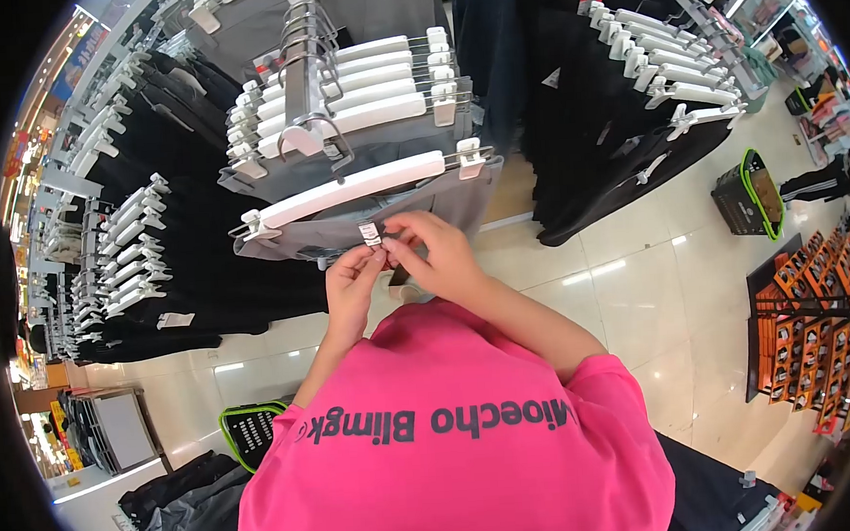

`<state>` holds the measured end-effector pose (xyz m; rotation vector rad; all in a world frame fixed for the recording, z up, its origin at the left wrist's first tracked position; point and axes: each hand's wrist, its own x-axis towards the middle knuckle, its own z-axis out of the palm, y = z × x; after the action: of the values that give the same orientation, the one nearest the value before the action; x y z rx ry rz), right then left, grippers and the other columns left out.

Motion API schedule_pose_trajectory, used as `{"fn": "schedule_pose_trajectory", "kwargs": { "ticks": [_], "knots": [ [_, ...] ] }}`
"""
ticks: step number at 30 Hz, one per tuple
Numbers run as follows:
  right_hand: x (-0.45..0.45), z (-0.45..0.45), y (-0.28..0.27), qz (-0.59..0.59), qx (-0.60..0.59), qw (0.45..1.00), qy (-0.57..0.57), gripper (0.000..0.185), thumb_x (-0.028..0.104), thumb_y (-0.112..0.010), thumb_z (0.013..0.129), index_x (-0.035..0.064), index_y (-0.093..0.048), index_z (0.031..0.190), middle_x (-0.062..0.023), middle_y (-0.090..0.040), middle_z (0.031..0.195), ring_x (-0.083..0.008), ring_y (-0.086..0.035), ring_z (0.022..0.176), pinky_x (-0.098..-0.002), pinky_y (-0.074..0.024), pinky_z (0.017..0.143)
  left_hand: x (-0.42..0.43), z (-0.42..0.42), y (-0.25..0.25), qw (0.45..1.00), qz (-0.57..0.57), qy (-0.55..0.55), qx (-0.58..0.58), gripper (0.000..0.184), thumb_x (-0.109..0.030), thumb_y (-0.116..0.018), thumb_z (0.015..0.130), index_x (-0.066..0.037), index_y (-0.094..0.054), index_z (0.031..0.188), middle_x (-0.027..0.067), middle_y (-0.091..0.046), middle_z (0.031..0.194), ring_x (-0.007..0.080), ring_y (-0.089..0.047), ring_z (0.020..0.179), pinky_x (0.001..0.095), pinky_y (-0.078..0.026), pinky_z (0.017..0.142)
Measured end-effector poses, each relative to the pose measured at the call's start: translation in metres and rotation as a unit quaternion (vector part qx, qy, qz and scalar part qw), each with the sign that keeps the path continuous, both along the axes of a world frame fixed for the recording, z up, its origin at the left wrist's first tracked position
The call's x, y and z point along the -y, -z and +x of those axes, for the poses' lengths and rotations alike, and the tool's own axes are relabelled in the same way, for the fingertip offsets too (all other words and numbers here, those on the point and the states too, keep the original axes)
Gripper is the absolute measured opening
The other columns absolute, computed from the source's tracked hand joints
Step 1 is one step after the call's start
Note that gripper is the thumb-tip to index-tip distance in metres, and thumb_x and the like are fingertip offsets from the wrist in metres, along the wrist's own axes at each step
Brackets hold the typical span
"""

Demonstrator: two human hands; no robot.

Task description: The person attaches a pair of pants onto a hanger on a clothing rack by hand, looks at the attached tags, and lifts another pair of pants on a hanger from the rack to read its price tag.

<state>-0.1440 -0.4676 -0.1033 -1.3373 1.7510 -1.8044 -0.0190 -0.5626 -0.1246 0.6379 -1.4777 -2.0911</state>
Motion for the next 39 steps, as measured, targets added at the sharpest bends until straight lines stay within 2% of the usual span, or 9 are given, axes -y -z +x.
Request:
{"fn": "schedule_pose_trajectory", "kwargs": {
  "ticks": [3,6,8,12,15,19,22,29,39],
  "knots": [
    [0.015,-0.003,-0.001,0.014,-0.039,0.998,0.041,0.012,0.01,-0.06,0.081,0.0009,-0.059,0.088,-0.0091,-0.06,0.074,-0.0176,-0.06,0.058,-0.0264,-0.0463,0.053,0.006,0.005,0.001,0.998,-0.049,0.026,0.02,0.015,-0.003,-0.054,0.087,0.005,-0.059,0.098,0.0097,-0.064,0.089,0.0129,-0.061,0.083,0.024,-0.047,0.077],
    [0.021,-0.007,-0.013,0.032,-0.058,0.997,0.03,0.011,0.01,-0.06,0.081,0.0002,-0.06,0.086,-0.0093,-0.059,0.073,-0.0166,-0.059,0.056,-0.0256,-0.0455,0.051,0.014,0.006,0.003,0.993,-0.096,0.051,0.046,0.015,-0.003,-0.053,0.087,0.006,-0.059,0.098,0.0109,-0.064,0.09,0.0142,-0.061,0.084,0.0261,-0.048,0.078],
    [0.024,-0.009,-0.015,0.03,-0.066,0.997,0.021,0.012,0.011,-0.06,0.081,-0.0005,-0.06,0.083,-0.0094,-0.059,0.072,-0.0162,-0.058,0.055,-0.0253,-0.0445,0.049,0.019,0.005,0.002,0.991,-0.106,0.067,0.048,0.016,-0.007,-0.056,0.086,0.004,-0.06,0.097,0.0077,-0.066,0.085,0.0092,-0.061,0.079,0.0211,-0.047,0.073],
    [0.03,-0.013,-0.014,0.066,-0.069,0.995,0.026,0.013,0.01,-0.06,0.082,-0.0024,-0.059,0.08,-0.0076,-0.058,0.066,-0.0118,-0.052,0.053,-0.0238,-0.0411,0.049,0.024,0.001,-0.006,0.988,-0.122,0.079,0.058,0.015,-0.008,-0.056,0.086,0.003,-0.061,0.095,0.0073,-0.067,0.084,0.0084,-0.061,0.077,0.0206,-0.047,0.07],
    [0.029,-0.009,-0.009,0.077,0.052,0.995,-0.043,0.016,0.013,-0.059,0.084,-0.0024,-0.059,0.077,-0.0056,-0.056,0.063,-0.0081,-0.05,0.051,-0.023,-0.0398,0.048,0.026,0.002,-0.01,0.972,-0.198,0.082,0.099,0.012,-0.007,-0.058,0.084,0.002,-0.062,0.091,0.0067,-0.067,0.08,0.0078,-0.062,0.071,0.0216,-0.048,0.064],
    [0.034,-0.011,-0.005,0.093,0.042,0.994,-0.043,0.018,0.013,-0.056,0.086,-0.002,-0.058,0.077,-0.0021,-0.055,0.061,-0.0052,-0.049,0.052,-0.0205,-0.0382,0.047,0.03,0.005,-0.012,0.956,-0.266,0.049,0.116,0.01,-0.004,-0.059,0.082,0.003,-0.06,0.09,0.0064,-0.066,0.081,0.0088,-0.062,0.07,0.0217,-0.048,0.065],
    [0.039,-0.013,0.002,0.087,0.124,0.987,-0.055,0.02,0.017,-0.058,0.085,-0.0011,-0.059,0.075,-0.0021,-0.052,0.055,-0.0055,-0.045,0.049,-0.0227,-0.0368,0.046,0.031,0.004,-0.006,0.982,-0.177,0.011,0.06,0.014,-0.001,-0.061,0.08,0.004,-0.056,0.092,0.007,-0.064,0.084,0.0094,-0.062,0.072,0.0212,-0.048,0.066],
    [0.039,-0.015,-0.002,0.136,0.158,0.976,-0.068,0.026,0.021,-0.057,0.087,-0.0001,-0.057,0.072,0.0004,-0.049,0.052,-0.0039,-0.043,0.048,-0.0216,-0.0341,0.044,0.023,-0.002,-0.015,0.981,-0.194,-0.005,0.001,0.02,0.001,-0.06,0.08,0.004,-0.052,0.099,0.0085,-0.063,0.088,0.0113,-0.062,0.078,0.0232,-0.048,0.071],
    [0.038,-0.014,-0.003,0.134,0.25,0.956,-0.075,0.031,0.026,-0.058,0.087,0.0022,-0.057,0.068,0.0029,-0.049,0.051,-0.0019,-0.042,0.047,-0.0186,-0.0312,0.042,0.032,0.0,-0.008,0.969,-0.244,0.003,0.047,0.017,-0.003,-0.058,0.082,0.004,-0.057,0.098,0.0106,-0.065,0.086,0.0136,-0.063,0.077,0.0241,-0.049,0.07]
  ]
}}
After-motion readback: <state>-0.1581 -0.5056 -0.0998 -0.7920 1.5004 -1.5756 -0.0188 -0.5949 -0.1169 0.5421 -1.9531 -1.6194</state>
